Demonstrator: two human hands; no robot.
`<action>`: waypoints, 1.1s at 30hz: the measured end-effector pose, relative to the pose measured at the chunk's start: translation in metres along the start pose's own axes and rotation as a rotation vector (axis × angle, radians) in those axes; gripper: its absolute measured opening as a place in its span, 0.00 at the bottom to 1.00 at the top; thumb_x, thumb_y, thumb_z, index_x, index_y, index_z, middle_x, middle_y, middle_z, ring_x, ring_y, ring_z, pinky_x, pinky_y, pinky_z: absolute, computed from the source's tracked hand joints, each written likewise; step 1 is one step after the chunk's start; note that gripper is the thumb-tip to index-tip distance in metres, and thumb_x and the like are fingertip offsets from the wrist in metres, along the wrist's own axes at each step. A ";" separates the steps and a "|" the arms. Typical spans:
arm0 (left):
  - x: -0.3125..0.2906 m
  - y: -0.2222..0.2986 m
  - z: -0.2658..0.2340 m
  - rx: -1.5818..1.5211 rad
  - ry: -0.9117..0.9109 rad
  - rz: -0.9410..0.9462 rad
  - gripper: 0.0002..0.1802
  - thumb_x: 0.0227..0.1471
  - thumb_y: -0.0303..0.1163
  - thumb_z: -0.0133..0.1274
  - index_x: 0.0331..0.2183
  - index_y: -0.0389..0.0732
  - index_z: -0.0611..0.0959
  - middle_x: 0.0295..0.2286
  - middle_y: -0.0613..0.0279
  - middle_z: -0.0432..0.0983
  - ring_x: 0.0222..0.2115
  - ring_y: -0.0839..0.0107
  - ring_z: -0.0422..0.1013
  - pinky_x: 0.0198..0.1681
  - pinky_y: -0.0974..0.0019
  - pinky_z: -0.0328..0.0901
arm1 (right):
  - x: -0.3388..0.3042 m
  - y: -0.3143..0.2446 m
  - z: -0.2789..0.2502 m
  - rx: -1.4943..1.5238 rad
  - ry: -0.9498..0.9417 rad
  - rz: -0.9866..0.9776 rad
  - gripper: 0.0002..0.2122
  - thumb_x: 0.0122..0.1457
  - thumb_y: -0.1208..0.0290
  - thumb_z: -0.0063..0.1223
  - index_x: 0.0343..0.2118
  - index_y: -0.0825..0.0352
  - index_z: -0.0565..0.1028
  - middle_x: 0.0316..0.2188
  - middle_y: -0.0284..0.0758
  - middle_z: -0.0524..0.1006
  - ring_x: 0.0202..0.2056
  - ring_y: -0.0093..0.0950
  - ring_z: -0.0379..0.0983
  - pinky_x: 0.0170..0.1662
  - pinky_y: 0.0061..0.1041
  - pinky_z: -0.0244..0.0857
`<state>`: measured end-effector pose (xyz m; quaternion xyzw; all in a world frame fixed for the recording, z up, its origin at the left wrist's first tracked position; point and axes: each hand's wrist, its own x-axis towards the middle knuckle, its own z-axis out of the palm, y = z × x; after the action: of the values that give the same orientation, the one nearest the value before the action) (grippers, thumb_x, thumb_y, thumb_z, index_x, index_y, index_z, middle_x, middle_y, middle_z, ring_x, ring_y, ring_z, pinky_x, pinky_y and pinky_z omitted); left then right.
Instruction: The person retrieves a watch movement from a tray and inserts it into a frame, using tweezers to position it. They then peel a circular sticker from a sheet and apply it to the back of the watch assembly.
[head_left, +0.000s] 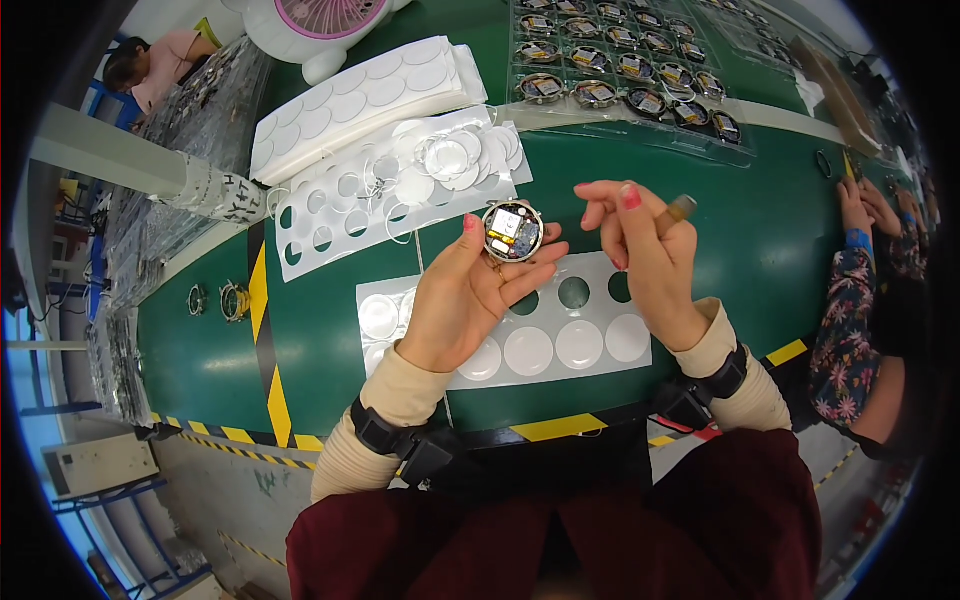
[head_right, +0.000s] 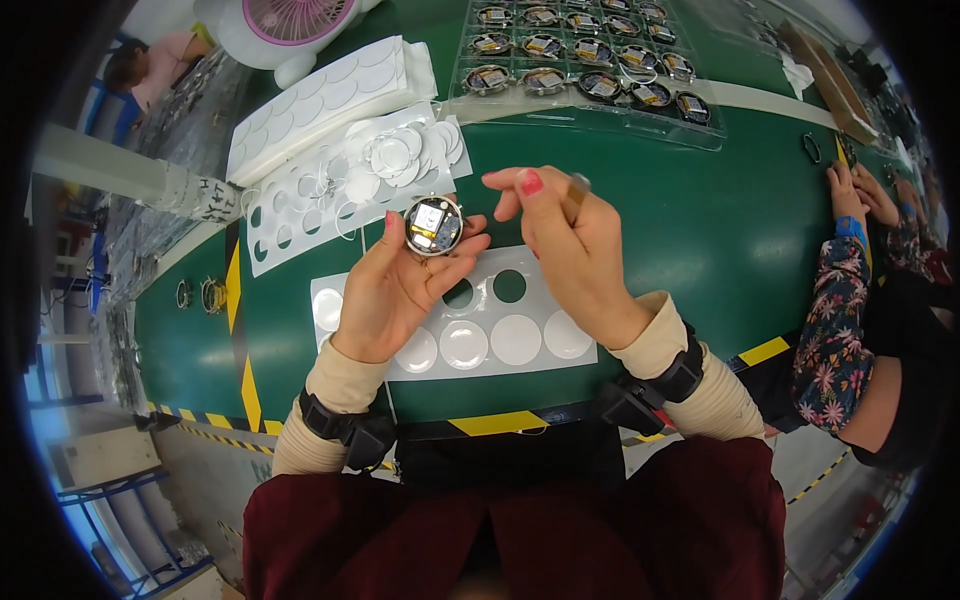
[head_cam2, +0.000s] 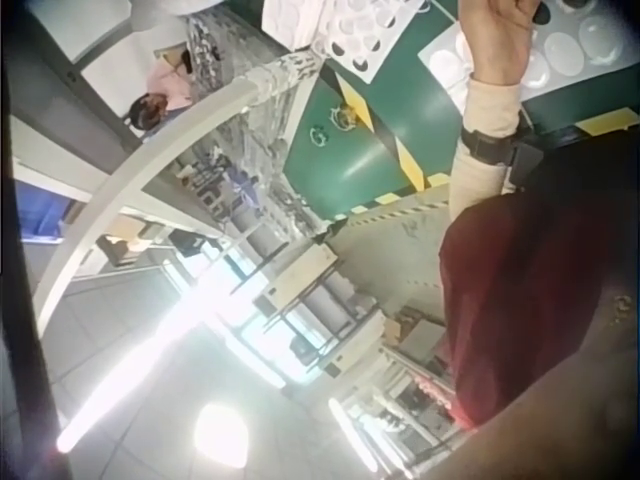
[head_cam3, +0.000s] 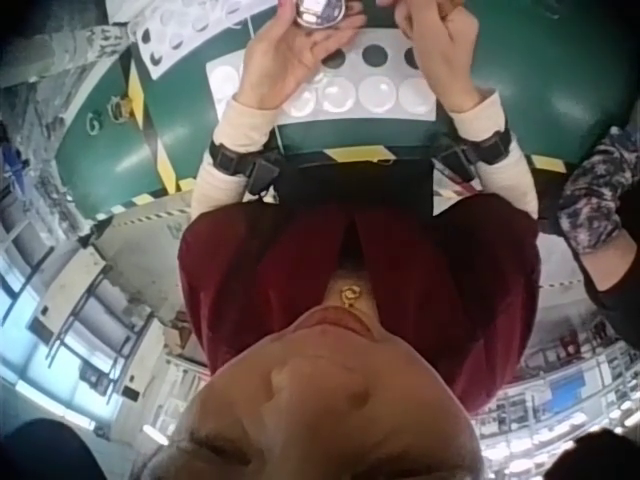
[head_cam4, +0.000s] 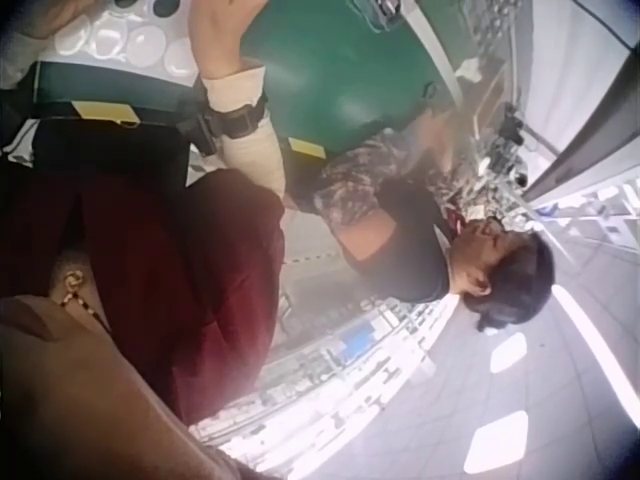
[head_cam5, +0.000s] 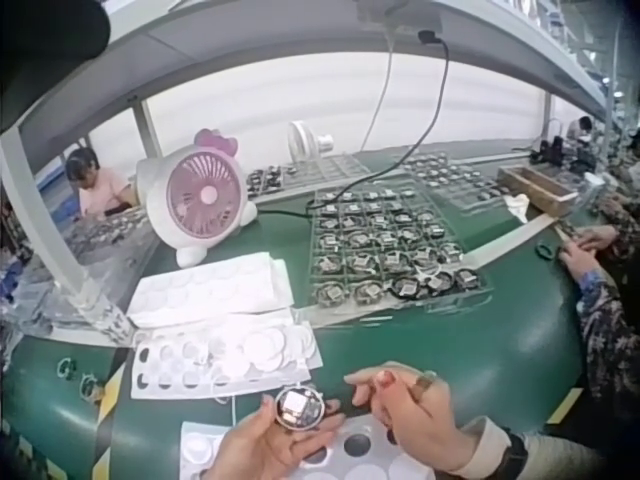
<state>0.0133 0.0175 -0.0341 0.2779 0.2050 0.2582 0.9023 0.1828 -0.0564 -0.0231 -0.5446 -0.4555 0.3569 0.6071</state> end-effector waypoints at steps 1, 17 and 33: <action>0.000 0.000 0.000 -0.002 0.001 0.001 0.24 0.59 0.42 0.30 0.47 0.32 0.64 0.44 0.45 0.65 0.47 0.56 0.64 0.49 0.60 0.62 | 0.003 0.001 -0.002 -0.001 -0.002 0.001 0.16 0.61 0.68 0.32 0.32 0.74 0.74 0.28 0.36 0.69 0.20 0.14 0.59 0.22 0.12 0.52; -0.003 -0.005 0.010 0.253 0.162 0.052 0.18 0.53 0.21 0.35 0.48 0.33 0.64 0.41 0.51 0.68 0.42 0.60 0.69 0.44 0.65 0.67 | 0.001 0.000 -0.010 -0.190 -0.105 -0.494 0.21 0.62 0.63 0.30 0.27 0.74 0.73 0.32 0.42 0.71 0.34 0.30 0.70 0.37 0.25 0.65; -0.005 -0.019 0.013 0.347 0.043 0.120 0.17 0.53 0.21 0.37 0.46 0.33 0.63 0.40 0.57 0.67 0.39 0.69 0.70 0.42 0.67 0.69 | -0.001 0.007 0.009 -0.235 -0.193 -0.225 0.14 0.48 0.86 0.49 0.39 0.65 0.73 0.34 0.31 0.66 0.22 0.13 0.59 0.24 0.12 0.55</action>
<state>0.0222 -0.0039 -0.0346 0.4355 0.2487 0.2780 0.8193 0.1747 -0.0537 -0.0301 -0.5207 -0.6080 0.2817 0.5290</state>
